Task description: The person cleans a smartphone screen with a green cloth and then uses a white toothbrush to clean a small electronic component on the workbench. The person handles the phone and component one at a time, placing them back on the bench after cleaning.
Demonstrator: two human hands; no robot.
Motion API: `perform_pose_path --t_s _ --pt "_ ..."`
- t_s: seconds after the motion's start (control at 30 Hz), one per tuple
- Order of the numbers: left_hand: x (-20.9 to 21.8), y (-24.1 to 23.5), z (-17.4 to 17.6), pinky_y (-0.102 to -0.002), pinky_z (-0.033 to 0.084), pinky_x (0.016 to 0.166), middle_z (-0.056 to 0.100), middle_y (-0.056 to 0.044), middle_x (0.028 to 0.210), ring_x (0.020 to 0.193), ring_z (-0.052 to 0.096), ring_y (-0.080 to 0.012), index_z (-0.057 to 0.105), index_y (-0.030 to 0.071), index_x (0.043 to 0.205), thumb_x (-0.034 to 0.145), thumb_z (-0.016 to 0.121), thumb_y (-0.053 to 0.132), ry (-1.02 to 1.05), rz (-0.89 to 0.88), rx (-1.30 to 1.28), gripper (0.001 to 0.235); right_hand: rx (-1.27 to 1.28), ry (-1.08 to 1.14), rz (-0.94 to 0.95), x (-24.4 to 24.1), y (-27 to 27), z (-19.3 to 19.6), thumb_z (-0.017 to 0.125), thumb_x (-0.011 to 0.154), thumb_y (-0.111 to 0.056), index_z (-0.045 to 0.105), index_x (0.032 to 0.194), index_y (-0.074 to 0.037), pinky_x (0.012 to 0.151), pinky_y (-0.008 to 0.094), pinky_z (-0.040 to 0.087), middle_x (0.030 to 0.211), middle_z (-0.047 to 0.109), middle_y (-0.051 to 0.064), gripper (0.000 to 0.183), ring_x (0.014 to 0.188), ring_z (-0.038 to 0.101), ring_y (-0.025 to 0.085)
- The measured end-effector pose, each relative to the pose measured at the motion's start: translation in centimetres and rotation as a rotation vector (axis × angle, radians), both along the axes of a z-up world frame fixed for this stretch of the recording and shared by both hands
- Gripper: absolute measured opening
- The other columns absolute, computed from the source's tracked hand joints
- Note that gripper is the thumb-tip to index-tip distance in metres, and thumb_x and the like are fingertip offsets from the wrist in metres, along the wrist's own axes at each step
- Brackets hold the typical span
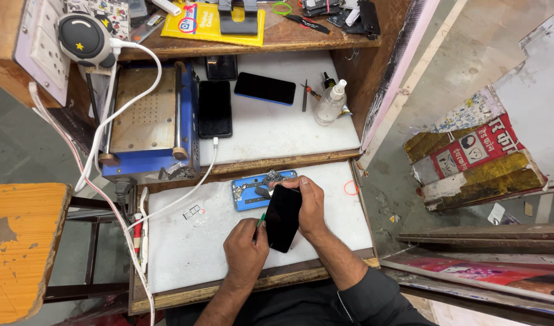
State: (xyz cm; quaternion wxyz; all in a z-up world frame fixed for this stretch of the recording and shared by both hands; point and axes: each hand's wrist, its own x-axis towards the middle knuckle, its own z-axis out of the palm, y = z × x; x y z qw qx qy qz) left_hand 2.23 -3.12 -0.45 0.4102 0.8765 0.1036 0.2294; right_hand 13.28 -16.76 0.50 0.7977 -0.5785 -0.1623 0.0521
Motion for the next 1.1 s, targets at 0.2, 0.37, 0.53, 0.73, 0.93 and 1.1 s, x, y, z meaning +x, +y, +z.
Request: perform_pose_path --t_s 0.2,0.37,0.53,0.73,0.93,1.1 --pt "1.2 -0.2 0.8 -0.037 0.051 0.053 0.065 -0.008 0.071 0.059 0.065 -0.0237 0.067 0.001 0.082 0.089 0.071 0.008 -0.01 0.005 -0.036 0.01 -0.008 -0.054 -0.008 0.1 -0.2 -0.3 0.031 0.112 -0.029 0.065 0.102 0.001 0.096 0.048 0.062 0.105 0.075 0.029 0.046 0.108 0.074 0.038" --pt "1.7 -0.3 1.7 -0.036 0.051 0.054 0.067 -0.008 0.074 0.061 0.066 -0.0235 0.068 0.001 0.086 0.09 0.07 0.007 -0.088 -0.002 -0.053 0.007 0.008 -0.11 0.002 -0.1 -0.1 -0.6 0.027 0.114 -0.027 0.065 0.103 0.001 0.1 0.049 0.06 0.105 0.075 0.029 0.048 0.11 0.074 0.038" --pt "3.1 -0.5 2.4 -0.037 0.052 0.055 0.068 -0.009 0.074 0.062 0.067 -0.0242 0.069 0.001 0.085 0.09 0.071 0.008 -0.088 -0.01 -0.044 0.009 -0.048 -0.134 -0.024 0.1 -0.4 -0.7 0.027 0.114 -0.027 0.067 0.103 0.001 0.099 0.049 0.062 0.104 0.076 0.027 0.05 0.109 0.075 0.038" --pt "3.6 -0.6 3.5 -0.037 0.055 0.059 0.071 -0.01 0.081 0.068 0.07 -0.0254 0.07 0.002 0.088 0.09 0.07 0.006 -0.17 -0.021 -0.056 0.005 -0.029 -0.211 -0.027 -0.1 -0.5 -0.6 0.03 0.114 -0.026 0.066 0.105 0.001 0.101 0.049 0.06 0.106 0.075 0.026 0.046 0.11 0.074 0.038" --pt "4.1 -0.9 4.3 -0.038 0.055 0.062 0.072 -0.01 0.082 0.072 0.071 -0.0264 0.07 0.003 0.088 0.09 0.071 0.006 -0.202 -0.027 -0.052 0.004 -0.008 -0.264 -0.023 -0.2 -0.6 -0.7 0.031 0.114 -0.025 0.067 0.105 0.002 0.1 0.049 0.06 0.108 0.075 0.025 0.046 0.11 0.074 0.037" --pt "4.6 -1.0 5.0 -0.038 0.055 0.061 0.07 -0.01 0.079 0.069 0.07 -0.0269 0.069 0.002 0.087 0.09 0.072 0.005 -0.177 -0.049 -0.052 0.005 0.03 -0.277 -0.02 -0.2 -0.8 -0.9 0.03 0.115 -0.025 0.067 0.107 0.004 0.102 0.05 0.059 0.107 0.074 0.025 0.048 0.111 0.073 0.038"
